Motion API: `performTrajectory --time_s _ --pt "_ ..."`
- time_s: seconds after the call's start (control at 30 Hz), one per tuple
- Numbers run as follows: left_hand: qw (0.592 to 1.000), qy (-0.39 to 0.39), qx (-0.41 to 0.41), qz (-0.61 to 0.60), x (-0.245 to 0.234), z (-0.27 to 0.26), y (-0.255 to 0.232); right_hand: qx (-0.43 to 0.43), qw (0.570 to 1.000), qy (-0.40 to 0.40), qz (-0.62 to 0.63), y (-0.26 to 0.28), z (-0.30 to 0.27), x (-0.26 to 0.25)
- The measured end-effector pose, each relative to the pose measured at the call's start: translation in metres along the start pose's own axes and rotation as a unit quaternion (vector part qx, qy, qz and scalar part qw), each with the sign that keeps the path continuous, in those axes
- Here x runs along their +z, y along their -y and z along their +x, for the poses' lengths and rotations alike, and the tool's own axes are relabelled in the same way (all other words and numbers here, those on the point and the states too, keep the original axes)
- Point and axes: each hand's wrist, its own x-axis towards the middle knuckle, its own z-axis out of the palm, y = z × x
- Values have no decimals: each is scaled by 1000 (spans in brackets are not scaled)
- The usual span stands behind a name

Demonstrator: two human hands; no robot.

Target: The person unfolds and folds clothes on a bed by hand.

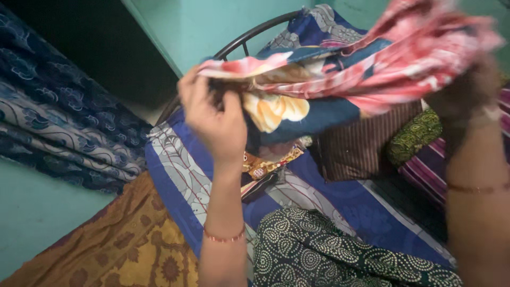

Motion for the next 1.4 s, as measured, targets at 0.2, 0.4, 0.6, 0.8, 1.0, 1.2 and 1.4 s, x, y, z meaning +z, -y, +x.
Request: performTrajectory --time_s 0.2,0.4,0.6,0.8,1.0,1.2,1.4 --pt "951 46 -36 304 19 50 71 77 919 -173 -347 -18 108 -42" --pt "991 -32 92 87 22 28 -7 -68 959 -145 -232 -14 67 -65" --pt "992 -6 -4 125 19 -58 4 -126 967 -132 -176 -13 7 -52" --pt "915 284 -157 238 1 -146 67 58 934 -240 -258 -39 -49 -105" --pt "779 558 -280 59 -26 -153 93 109 971 -112 -179 -30 -115 -172" --pt "667 616 -331 256 11 -92 119 395 795 -289 -358 -75 -38 -144" --pt "947 185 -44 259 29 25 39 -76 970 -82 -216 -2 103 -40"
